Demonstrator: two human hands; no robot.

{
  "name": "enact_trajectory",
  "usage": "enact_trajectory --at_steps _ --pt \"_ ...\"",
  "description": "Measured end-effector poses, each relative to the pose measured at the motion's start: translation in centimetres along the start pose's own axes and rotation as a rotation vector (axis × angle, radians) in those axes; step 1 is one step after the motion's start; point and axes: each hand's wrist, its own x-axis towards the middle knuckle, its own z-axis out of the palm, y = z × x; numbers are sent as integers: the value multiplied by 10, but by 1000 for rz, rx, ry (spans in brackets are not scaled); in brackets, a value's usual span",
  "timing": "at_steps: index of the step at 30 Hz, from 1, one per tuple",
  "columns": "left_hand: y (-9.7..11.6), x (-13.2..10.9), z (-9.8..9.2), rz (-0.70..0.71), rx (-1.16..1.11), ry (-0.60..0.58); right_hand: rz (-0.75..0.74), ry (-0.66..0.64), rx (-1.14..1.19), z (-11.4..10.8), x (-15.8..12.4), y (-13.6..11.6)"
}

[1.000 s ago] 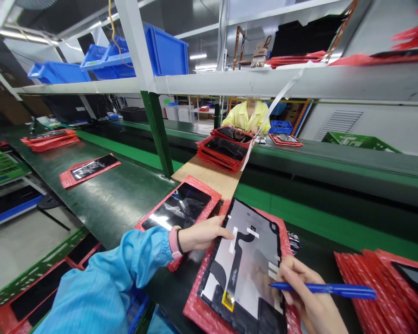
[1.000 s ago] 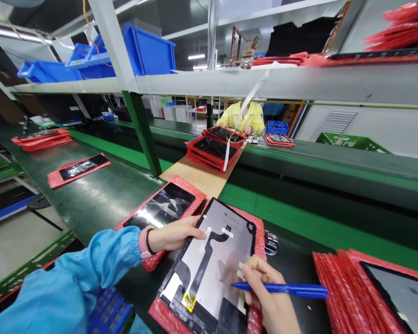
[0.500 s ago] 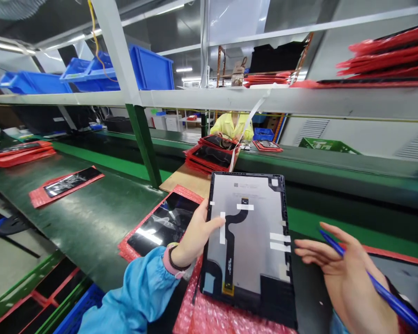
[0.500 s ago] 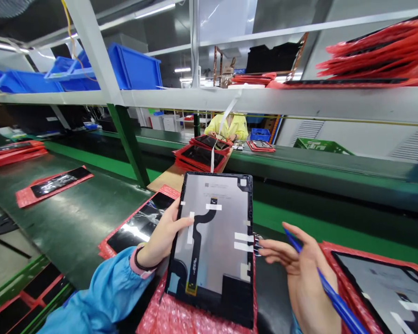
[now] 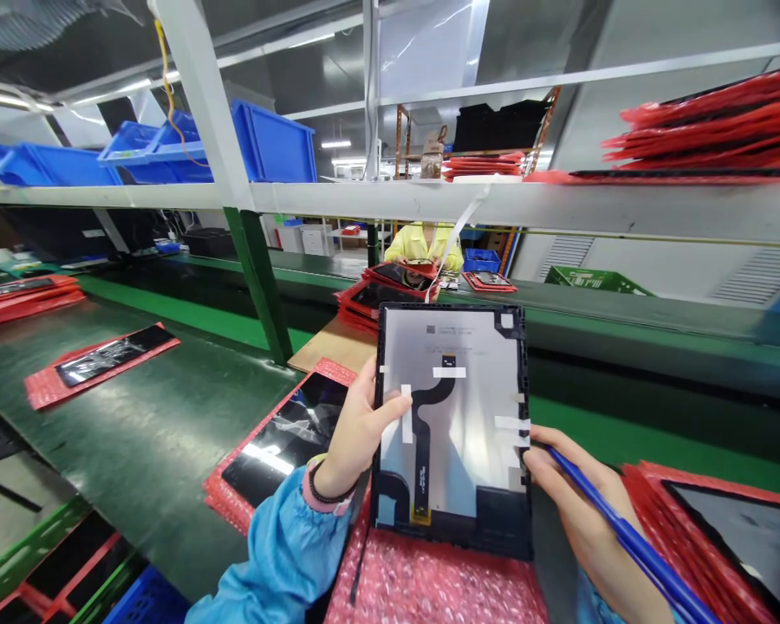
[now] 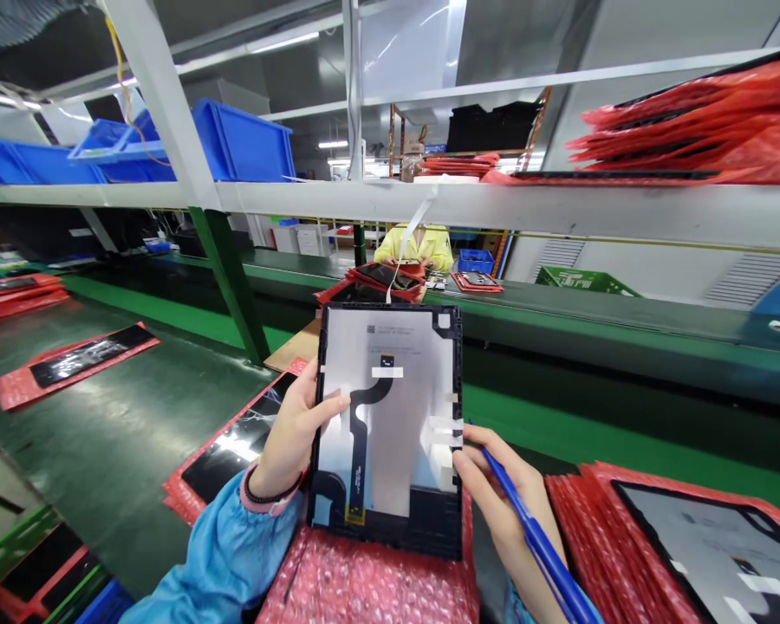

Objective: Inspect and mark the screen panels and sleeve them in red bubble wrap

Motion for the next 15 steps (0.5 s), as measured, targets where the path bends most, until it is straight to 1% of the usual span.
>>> enact_trajectory --at_steps 3,6,10,12,13,15 --pt "-4 -4 0 -41 39 -12 -55 82 -149 6 3 2" --pt "-7 -7 1 -49 67 -22 -88 140 -286 12 6 2" --pt "-7 -9 2 -27 90 -24 -106 205 -368 16 9 4" --pt "-9 -10 1 13 141 0 -94 256 -332 14 12 7" --pt "-10 -11 0 49 197 18 -83 268 -277 13 14 8" --pt "-14 -12 -3 181 367 46 -49 240 -86 12 16 9"
